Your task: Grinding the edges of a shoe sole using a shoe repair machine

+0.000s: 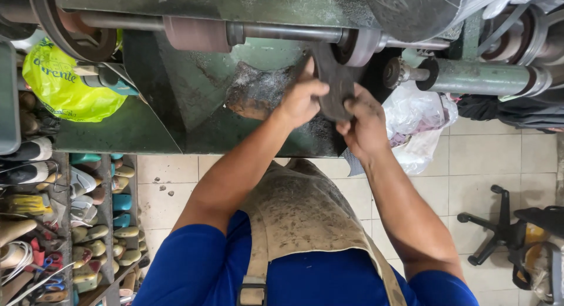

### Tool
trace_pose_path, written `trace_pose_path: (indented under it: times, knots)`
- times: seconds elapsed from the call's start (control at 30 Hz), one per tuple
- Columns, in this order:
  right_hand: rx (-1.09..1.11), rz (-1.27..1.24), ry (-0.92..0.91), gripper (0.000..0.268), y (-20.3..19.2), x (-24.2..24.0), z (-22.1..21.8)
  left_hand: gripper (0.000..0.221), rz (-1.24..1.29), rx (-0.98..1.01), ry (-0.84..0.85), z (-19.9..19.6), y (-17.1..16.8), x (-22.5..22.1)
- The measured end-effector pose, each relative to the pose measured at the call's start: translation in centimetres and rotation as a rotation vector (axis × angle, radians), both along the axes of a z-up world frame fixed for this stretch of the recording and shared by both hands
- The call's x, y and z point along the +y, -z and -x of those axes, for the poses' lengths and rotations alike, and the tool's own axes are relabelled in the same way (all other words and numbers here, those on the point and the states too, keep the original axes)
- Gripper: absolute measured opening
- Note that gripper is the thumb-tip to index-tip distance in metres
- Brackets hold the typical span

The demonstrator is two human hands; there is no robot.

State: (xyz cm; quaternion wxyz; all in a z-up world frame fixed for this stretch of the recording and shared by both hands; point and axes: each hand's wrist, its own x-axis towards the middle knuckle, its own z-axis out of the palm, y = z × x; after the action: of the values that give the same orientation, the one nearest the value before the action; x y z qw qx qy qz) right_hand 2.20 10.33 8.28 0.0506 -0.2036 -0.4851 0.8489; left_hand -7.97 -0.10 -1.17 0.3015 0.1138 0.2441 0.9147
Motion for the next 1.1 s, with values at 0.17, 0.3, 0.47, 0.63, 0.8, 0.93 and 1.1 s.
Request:
trace_pose_path:
  times: [0.17, 0.3, 0.47, 0.63, 0.8, 0.93, 1.1]
  knots:
    - [0.075, 0.026, -0.087, 0.039, 0.2, 0.8, -4.0, 0.086, -0.006, -0.012, 0.08, -3.7, -0.5, -2.2]
    - [0.094, 0.047, -0.08, 0.038, 2.5, 2.0, -1.3, 0.076, -0.069, -0.052, -0.059, -1.9, -0.8, -0.4]
    - [-0.021, 0.064, -0.078, 0.035, 1.4, 1.7, 1.9, 0.061, 0.025, -0.064, -0.102, 1.8, -0.3, -0.6]
    - [-0.028, 0.06, -0.148, 0.028, -1.0, 0.9, -0.8, 0.062, 0.007, -0.053, -0.094, 1.3, -2.9, -2.7]
    - [0.057, 0.077, -0.173, 0.042, -2.4, 1.1, -4.6, 0.094, 0.113, -0.11, -0.026, -0.9, -3.0, -3.1]
    - [0.046, 0.099, -0.162, 0.043, -2.2, 2.0, -6.8, 0.101, 0.089, -0.073, -0.042, -2.9, -2.4, -2.7]
    - [0.032, 0.079, -0.195, 0.043, -1.2, 2.1, -3.0, 0.081, 0.163, -0.141, -0.063, -0.4, -4.2, -2.8]
